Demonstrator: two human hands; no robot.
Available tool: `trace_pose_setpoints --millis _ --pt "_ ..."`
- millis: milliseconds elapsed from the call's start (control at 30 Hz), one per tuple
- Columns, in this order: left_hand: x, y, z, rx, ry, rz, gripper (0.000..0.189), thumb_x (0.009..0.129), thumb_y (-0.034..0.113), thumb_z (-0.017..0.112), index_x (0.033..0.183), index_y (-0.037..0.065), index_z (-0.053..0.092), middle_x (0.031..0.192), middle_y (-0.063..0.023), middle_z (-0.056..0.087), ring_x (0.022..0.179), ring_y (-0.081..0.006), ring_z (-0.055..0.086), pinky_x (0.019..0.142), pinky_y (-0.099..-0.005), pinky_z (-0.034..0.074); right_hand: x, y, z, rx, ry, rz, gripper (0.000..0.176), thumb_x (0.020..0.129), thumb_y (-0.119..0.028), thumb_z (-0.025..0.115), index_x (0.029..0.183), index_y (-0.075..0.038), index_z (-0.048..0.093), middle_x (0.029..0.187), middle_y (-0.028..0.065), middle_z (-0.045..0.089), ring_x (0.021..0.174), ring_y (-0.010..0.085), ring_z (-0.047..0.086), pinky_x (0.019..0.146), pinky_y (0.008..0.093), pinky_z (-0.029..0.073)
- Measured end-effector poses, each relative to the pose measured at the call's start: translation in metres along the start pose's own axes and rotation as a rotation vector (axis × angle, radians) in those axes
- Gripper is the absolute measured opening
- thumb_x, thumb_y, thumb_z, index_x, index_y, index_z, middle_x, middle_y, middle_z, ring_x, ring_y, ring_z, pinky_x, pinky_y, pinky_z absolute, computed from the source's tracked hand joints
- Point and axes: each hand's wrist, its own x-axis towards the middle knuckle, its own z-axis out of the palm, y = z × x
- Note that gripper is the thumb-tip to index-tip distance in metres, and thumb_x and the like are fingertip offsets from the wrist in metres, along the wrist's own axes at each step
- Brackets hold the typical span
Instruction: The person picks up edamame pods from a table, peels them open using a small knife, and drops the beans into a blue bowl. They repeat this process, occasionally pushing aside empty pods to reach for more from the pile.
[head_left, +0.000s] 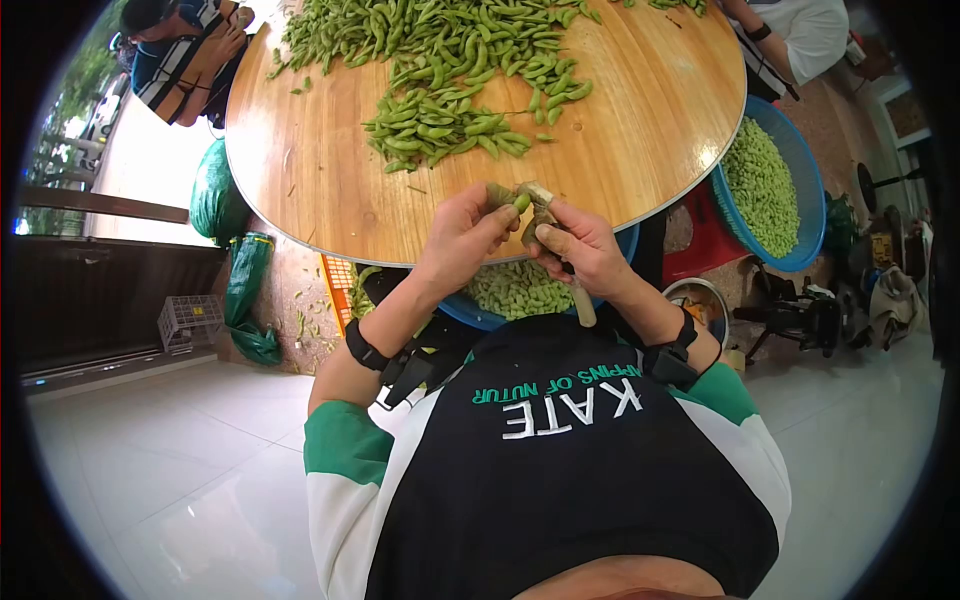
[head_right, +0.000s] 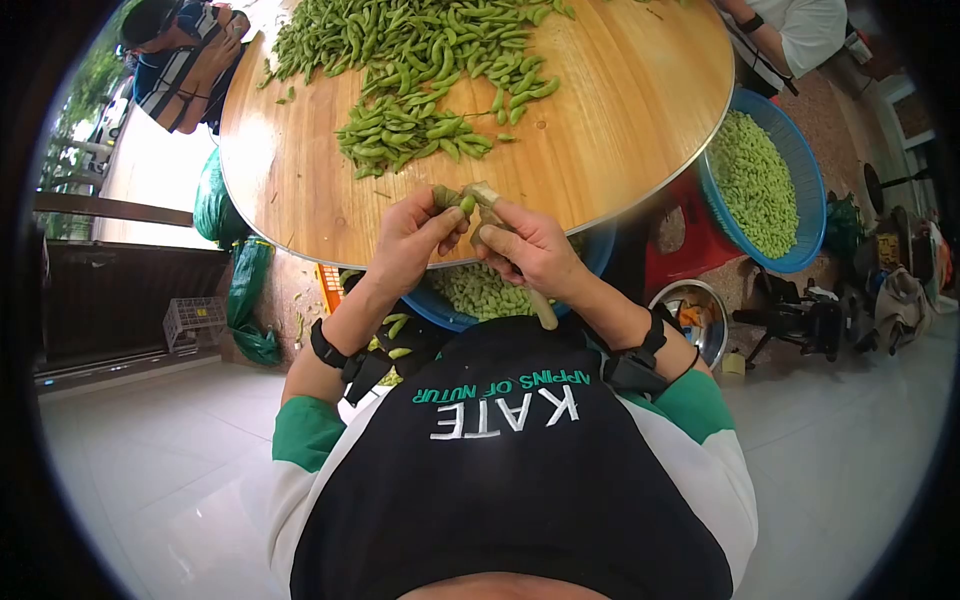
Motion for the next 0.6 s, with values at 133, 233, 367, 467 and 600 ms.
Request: trace_pose_setpoints --millis 133,233,367,467,600 --pt "-0.002 -0.007 -0.001 0.057 0.008 0.049 0.011 0.092 0.011 0.055 0.093 0.001 0.056 0.079 -0.001 0.06 0.069 -0.0052 0.052 0.06 -0.0202 0.043 -0.001 0.003 0.002 0.068 -0.027 0.032 0.02 0.098 -0.019 0.048 0.11 -0.003 0.052 0.078 -0.0007 0.054 0.053 0.0034 0.043 0.043 0.0181 0.034" --pt "-0.004 -0.007 0.0 0.055 0.018 0.053 0.01 0.092 0.011 0.055 0.093 0.001 0.056 0.079 -0.001 0.06 0.07 -0.0052 0.052 0.061 -0.0207 0.043 -0.002 0.001 0.007 0.113 -0.004 0.049 0.021 0.098 -0.018 0.048 0.112 -0.004 0.052 0.077 -0.0011 0.055 0.052 0.0032 0.042 0.043 0.018 0.034" --pt "-0.012 -0.003 0.01 0.174 0.084 0.184 0.01 0.092 0.01 0.055 0.094 0.0 0.057 0.079 -0.0018 0.06 0.072 -0.0059 0.054 0.062 -0.0214 0.044 -0.002 0.008 0.003 0.057 -0.003 -0.009 0.025 0.097 -0.014 0.049 0.119 -0.003 0.053 0.076 -0.0014 0.056 0.051 0.003 0.042 0.043 0.0181 0.033" --pt "-0.01 -0.008 0.007 0.145 0.084 0.21 0.01 0.092 0.009 0.054 0.095 0.0 0.057 0.08 -0.0025 0.061 0.072 -0.0062 0.054 0.062 -0.0213 0.043 -0.003 0.006 0.007 0.019 0.044 -0.033 0.026 0.095 -0.01 0.05 0.12 -0.003 0.055 0.075 -0.0012 0.056 0.05 0.003 0.042 0.043 0.018 0.033" --pt "-0.004 -0.014 0.001 -0.252 -0.074 0.089 0.011 0.093 0.01 0.052 0.096 0.001 0.058 0.079 -0.003 0.06 0.067 -0.0069 0.053 0.059 -0.0209 0.041 -0.004 0.004 0.005 0.018 0.06 -0.029 0.027 0.094 -0.009 0.051 0.12 -0.003 0.056 0.075 -0.0005 0.057 0.05 0.0025 0.041 0.044 0.0175 0.031"
